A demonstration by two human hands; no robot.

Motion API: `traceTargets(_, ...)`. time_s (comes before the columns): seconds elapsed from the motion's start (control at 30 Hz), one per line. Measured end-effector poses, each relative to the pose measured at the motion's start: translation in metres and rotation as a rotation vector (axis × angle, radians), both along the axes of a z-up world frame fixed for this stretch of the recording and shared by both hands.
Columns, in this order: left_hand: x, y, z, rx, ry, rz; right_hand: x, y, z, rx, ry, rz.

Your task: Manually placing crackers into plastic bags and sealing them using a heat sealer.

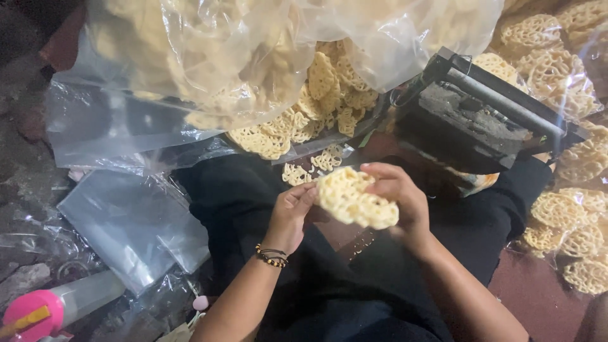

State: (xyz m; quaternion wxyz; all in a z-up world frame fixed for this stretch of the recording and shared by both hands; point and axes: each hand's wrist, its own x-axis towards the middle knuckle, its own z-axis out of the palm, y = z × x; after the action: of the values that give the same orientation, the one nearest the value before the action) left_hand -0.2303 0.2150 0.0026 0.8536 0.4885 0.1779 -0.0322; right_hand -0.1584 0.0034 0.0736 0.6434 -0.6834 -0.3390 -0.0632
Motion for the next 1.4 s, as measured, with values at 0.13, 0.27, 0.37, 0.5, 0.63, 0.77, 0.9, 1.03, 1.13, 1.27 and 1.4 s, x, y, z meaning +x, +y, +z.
traceTargets(0.13, -0.003, -0.006, 0.038, -0.161, -0.036, -0.104, -0.002, 0.005, 0.013, 0.020, 0.099, -0.136)
traceTargets(0.27, -0.009, 0.000, 0.056, -0.139, -0.138, -0.360, -0.010, 0.004, 0.000, 0.096, 0.350, -0.364)
traceTargets(0.37, -0.008, -0.005, 0.080, 0.416, -0.198, -0.244, -0.018, 0.020, -0.009, 0.256, 0.482, -0.457)
traceTargets(0.5, -0.006, -0.016, 0.057, 0.679, -0.278, -0.140, -0.013, 0.020, -0.009, 0.323, 0.514, -0.467)
traceTargets(0.63, -0.013, -0.025, 0.054, 0.574, -0.329, -0.313, -0.011, 0.011, -0.013, 0.252, 0.351, -0.453)
traceTargets(0.77, -0.019, -0.008, 0.059, 0.734, -0.385, -0.421, 0.012, -0.005, 0.011, 0.029, 0.012, -0.382)
traceTargets(0.9, -0.011, 0.003, 0.054, 0.892, -0.413, -0.439, 0.013, -0.003, 0.026, -0.153, -0.008, -0.346)
traceTargets(1.03, -0.009, 0.001, 0.057, 0.772, -0.395, -0.480, 0.015, -0.001, 0.010, -0.170, 0.065, -0.129)
traceTargets(1.13, -0.013, 0.002, 0.042, 0.506, -0.218, -0.603, 0.007, 0.012, 0.006, -0.167, 0.101, -0.037)
traceTargets(1.27, -0.008, 0.004, 0.070, 0.343, -0.131, -0.511, 0.004, -0.003, 0.004, -0.164, 0.155, -0.109)
traceTargets(1.4, -0.006, -0.001, 0.066, 0.271, -0.090, -0.501, -0.004, 0.006, 0.018, -0.097, 0.075, 0.032)
